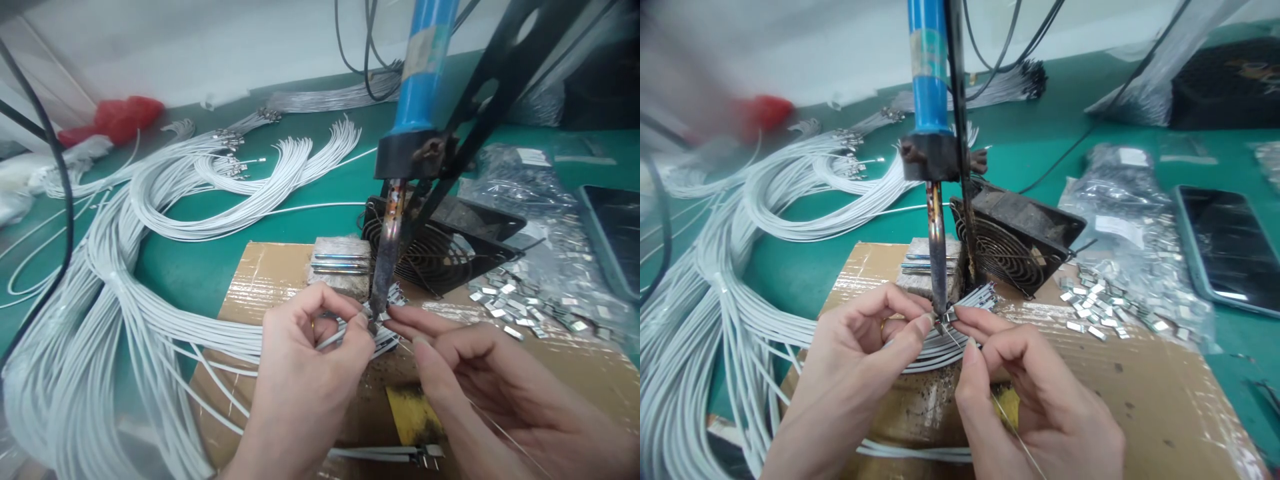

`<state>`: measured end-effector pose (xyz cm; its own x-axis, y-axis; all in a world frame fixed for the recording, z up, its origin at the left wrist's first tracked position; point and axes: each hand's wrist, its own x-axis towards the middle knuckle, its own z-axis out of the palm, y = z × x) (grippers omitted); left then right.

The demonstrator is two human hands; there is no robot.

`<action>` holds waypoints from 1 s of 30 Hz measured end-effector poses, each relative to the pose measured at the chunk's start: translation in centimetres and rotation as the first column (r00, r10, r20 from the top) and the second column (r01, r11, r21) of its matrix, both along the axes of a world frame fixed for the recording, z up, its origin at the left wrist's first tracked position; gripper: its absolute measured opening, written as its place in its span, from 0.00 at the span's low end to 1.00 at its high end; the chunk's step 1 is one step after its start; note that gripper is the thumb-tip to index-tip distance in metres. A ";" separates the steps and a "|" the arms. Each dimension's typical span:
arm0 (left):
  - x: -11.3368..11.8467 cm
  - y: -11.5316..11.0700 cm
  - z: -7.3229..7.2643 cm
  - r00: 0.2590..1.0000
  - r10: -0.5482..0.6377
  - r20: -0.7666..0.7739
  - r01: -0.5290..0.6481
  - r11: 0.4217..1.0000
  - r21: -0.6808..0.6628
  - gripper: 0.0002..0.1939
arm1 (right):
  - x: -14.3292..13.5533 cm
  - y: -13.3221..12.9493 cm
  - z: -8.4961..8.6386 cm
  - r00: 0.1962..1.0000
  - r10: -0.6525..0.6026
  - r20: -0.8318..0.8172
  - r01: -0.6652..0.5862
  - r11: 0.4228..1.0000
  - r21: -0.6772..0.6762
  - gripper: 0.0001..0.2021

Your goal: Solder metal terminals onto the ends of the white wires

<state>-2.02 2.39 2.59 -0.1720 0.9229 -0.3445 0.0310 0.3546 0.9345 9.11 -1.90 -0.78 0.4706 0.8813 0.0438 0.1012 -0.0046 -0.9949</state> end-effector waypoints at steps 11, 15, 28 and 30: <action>0.1 -0.1 -0.3 0.998 0.059 0.019 -0.060 0.998 0.022 0.07 | 0.5 -0.1 -0.2 0.999 0.030 0.023 -0.028 0.998 -0.064 0.14; 0.3 -0.1 -0.4 0.998 0.068 0.017 -0.069 0.997 0.028 0.08 | 1.2 0.1 -0.8 0.990 0.113 0.083 -0.112 0.994 -0.011 0.13; -0.3 0.1 -0.2 1.000 -0.019 -0.016 0.019 1.000 0.009 0.07 | 0.6 0.1 -0.5 0.999 0.025 0.030 -0.024 1.000 -0.017 0.13; -0.4 0.1 -0.1 0.999 -0.034 -0.033 0.034 0.999 0.012 0.07 | 1.1 0.3 -0.7 0.993 0.081 0.087 -0.084 0.996 0.033 0.12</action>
<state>-2.47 2.49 2.45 -0.1513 0.9326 -0.3278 0.0732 0.3412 0.9371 10.22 -1.60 -1.51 0.3898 0.9138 0.1141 0.1845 0.0439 -0.9819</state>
